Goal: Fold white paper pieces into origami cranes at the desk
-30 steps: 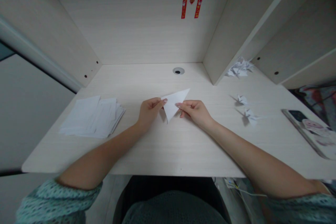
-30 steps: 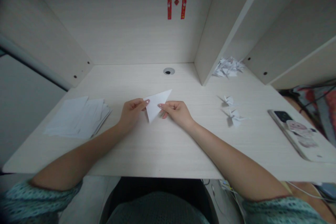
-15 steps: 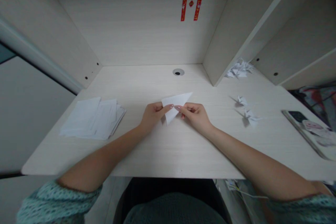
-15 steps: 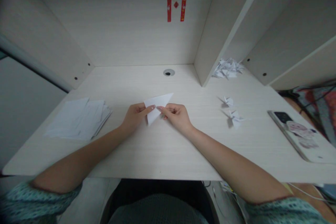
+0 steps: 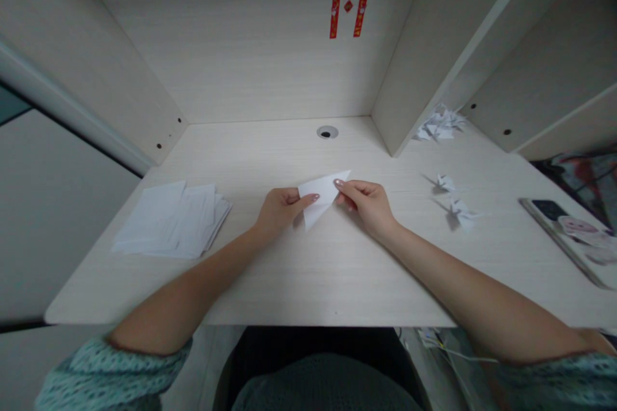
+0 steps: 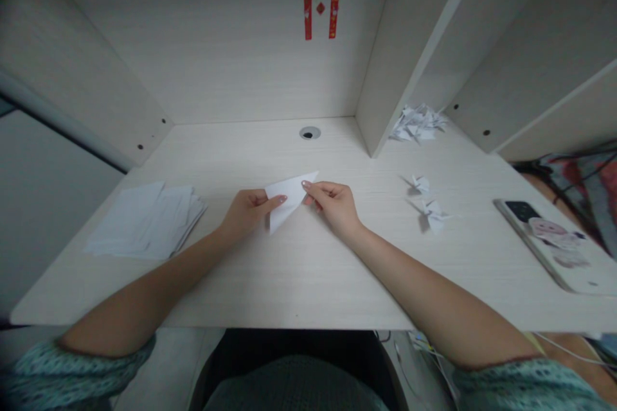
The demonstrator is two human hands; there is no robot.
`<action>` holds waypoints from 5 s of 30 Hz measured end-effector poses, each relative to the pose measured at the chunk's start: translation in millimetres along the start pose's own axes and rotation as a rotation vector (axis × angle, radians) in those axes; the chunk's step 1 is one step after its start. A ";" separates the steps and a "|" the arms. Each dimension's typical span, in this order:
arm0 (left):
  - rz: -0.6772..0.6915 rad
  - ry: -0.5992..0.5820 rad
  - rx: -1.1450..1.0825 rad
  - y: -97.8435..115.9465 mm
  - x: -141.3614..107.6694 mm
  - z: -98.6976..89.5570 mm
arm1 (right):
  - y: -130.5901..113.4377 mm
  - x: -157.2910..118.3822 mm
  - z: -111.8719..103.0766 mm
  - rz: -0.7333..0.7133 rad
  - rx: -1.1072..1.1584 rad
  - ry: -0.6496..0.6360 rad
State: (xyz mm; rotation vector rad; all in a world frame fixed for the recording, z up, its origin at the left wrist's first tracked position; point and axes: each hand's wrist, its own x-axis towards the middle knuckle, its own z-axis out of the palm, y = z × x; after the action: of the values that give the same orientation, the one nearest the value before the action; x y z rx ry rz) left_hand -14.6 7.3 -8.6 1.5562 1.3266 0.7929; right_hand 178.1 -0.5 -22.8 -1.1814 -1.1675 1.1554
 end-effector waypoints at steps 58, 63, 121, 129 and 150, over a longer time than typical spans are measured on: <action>0.118 -0.046 -0.111 -0.5 -1.9 -1.3 | -4.2 -11.4 9.1 -0.015 -0.168 -0.209; 0.071 0.016 -0.014 1.8 -4.7 0.6 | 1.2 -13.3 8.4 -0.047 -0.236 -0.236; 0.147 0.606 -0.318 3.4 17.1 -25.4 | 5.0 -23.5 13.4 -0.042 -0.144 -0.222; 0.154 0.455 -0.235 9.0 1.8 -12.6 | 4.4 -15.6 11.7 -0.058 -0.140 -0.201; 0.085 0.541 -0.369 -4.8 21.3 -25.0 | 7.4 -16.1 8.7 -0.265 -0.493 -0.208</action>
State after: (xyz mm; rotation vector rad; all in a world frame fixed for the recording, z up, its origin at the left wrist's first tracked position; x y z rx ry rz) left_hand -34.3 33.8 -5.5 1.1475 1.3877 1.4958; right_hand 168.4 -15.8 -30.6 -1.2360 -1.7809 0.8234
